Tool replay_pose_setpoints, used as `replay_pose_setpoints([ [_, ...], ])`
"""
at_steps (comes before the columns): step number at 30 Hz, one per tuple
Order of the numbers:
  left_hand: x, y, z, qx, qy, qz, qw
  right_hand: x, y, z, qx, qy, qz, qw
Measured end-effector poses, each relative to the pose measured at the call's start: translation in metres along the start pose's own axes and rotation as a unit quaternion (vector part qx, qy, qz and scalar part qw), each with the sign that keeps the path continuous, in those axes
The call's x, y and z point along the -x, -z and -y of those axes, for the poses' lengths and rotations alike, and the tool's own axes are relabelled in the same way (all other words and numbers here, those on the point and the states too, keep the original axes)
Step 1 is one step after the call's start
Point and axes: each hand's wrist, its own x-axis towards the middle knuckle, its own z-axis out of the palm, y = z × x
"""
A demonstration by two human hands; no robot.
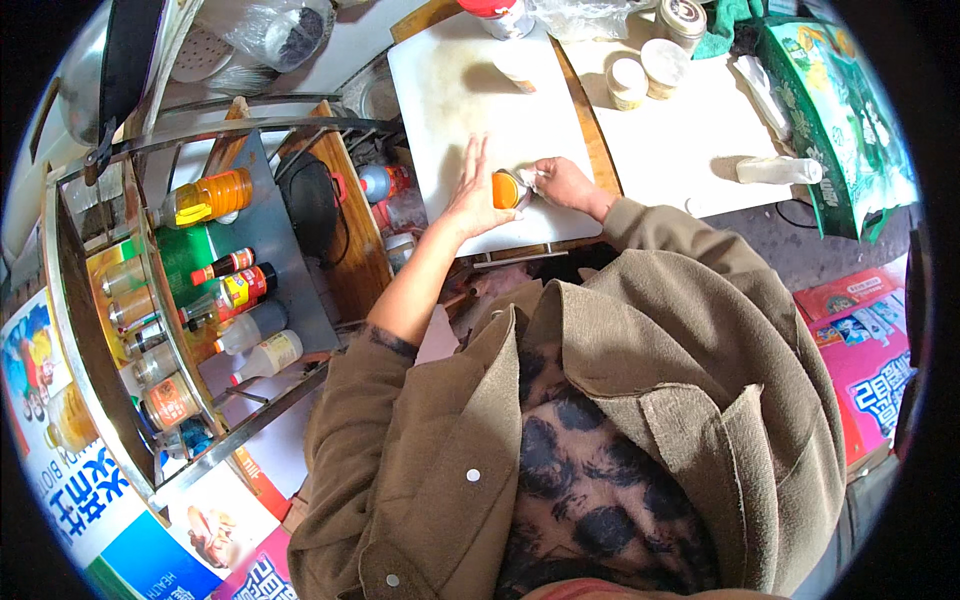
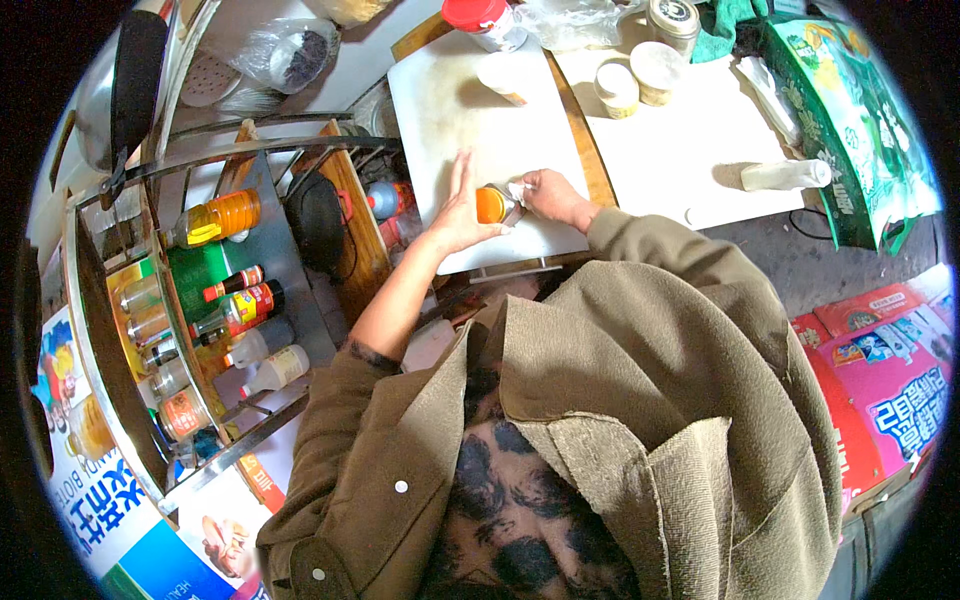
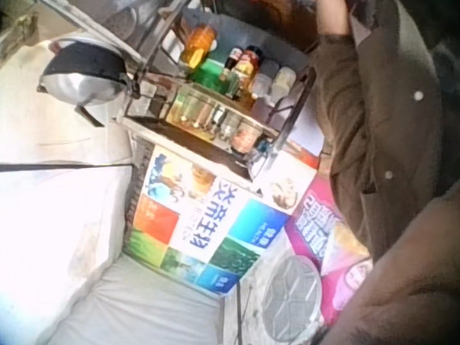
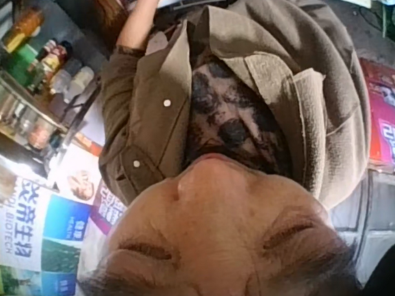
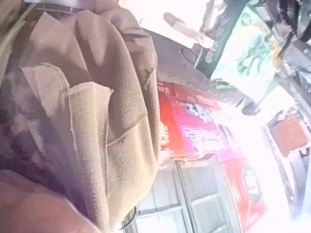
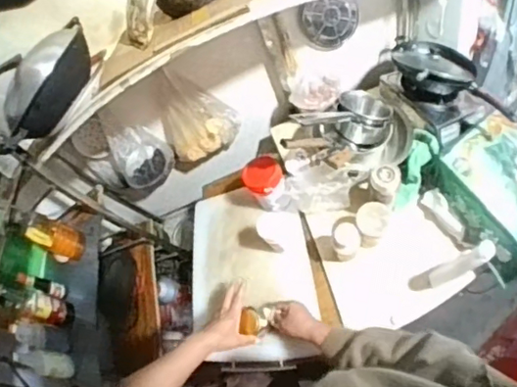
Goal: The person repeatedly picks up small jars from a countertop, wipes them with a cloth, and places them on a nearby shelf. The person handles multiple jars one at a time, wiping the exterior surfaces before stacking them on the shelf.
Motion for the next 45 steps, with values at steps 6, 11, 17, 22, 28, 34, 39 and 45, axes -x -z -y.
replay_pose_setpoints([
  [6,0.017,-0.023,-0.019,0.095,0.199,-0.069,0.973,-0.007,-0.021,0.004,-0.157,0.073,-0.028,0.985],
  [11,0.021,-0.009,0.011,0.038,0.041,-0.003,0.998,-0.040,-0.014,-0.015,0.085,0.066,0.016,0.994],
  [17,0.030,-0.026,-0.001,0.058,0.125,-0.056,0.989,-0.033,-0.020,-0.018,-0.066,0.125,-0.012,0.990],
  [22,0.022,-0.034,-0.005,0.119,0.178,-0.041,0.976,-0.028,-0.037,-0.017,-0.056,0.126,0.015,0.990],
  [28,0.030,-0.029,0.001,0.067,0.005,-0.052,0.996,-0.033,-0.037,-0.031,-0.108,0.138,0.010,0.984],
  [34,0.028,-0.035,-0.009,0.128,0.128,-0.048,0.982,-0.017,-0.030,-0.019,-0.012,0.092,-0.062,0.994],
  [39,0.038,-0.038,0.032,0.191,0.022,-0.131,0.973,-0.008,-0.045,-0.004,-0.132,0.183,0.012,0.974],
  [45,0.049,-0.045,0.030,0.538,0.147,-0.102,0.824,0.004,-0.036,-0.013,0.070,0.102,-0.149,0.981],
])
